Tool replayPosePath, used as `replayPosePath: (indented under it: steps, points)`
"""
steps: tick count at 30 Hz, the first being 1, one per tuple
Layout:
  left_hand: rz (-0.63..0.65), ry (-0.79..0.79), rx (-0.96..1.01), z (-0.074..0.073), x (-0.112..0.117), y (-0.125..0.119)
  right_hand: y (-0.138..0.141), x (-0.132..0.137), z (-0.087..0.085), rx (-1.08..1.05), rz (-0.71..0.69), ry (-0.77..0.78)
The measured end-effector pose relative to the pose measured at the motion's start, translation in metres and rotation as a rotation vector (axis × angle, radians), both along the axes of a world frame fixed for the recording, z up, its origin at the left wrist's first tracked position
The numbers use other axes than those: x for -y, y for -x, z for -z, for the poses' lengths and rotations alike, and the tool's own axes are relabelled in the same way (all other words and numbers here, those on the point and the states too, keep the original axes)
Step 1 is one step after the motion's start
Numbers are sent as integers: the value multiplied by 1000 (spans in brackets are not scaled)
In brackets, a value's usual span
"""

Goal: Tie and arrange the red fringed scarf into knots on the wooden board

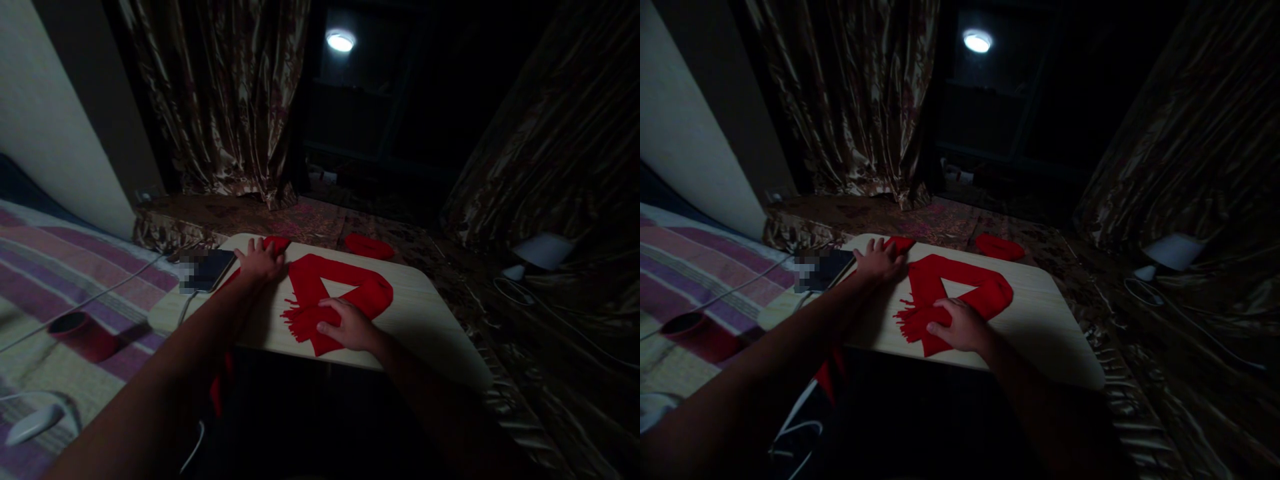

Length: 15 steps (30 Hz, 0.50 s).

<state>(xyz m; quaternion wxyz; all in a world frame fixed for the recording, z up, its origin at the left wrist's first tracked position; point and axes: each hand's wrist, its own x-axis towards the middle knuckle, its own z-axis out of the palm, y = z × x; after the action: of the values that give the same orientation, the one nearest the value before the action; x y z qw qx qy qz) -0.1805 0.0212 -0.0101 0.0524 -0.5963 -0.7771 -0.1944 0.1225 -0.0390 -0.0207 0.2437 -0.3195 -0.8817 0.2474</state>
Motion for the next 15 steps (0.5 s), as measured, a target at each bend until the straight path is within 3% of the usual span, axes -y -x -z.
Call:
replayPosePath:
  steps: [4,8,11,15]
  points:
    - [-77,91,105,2,2,29,2,0,-2,-6,22,15]
    - [-85,138,156,1,7,35,2,2,-4,-23,24,14]
    - [-54,38,22,-6,12,22,2,2,-6,-63,28,11]
    - [115,-30,-34,-19,18,-21,-2,-11,-5,-115,90,-66]
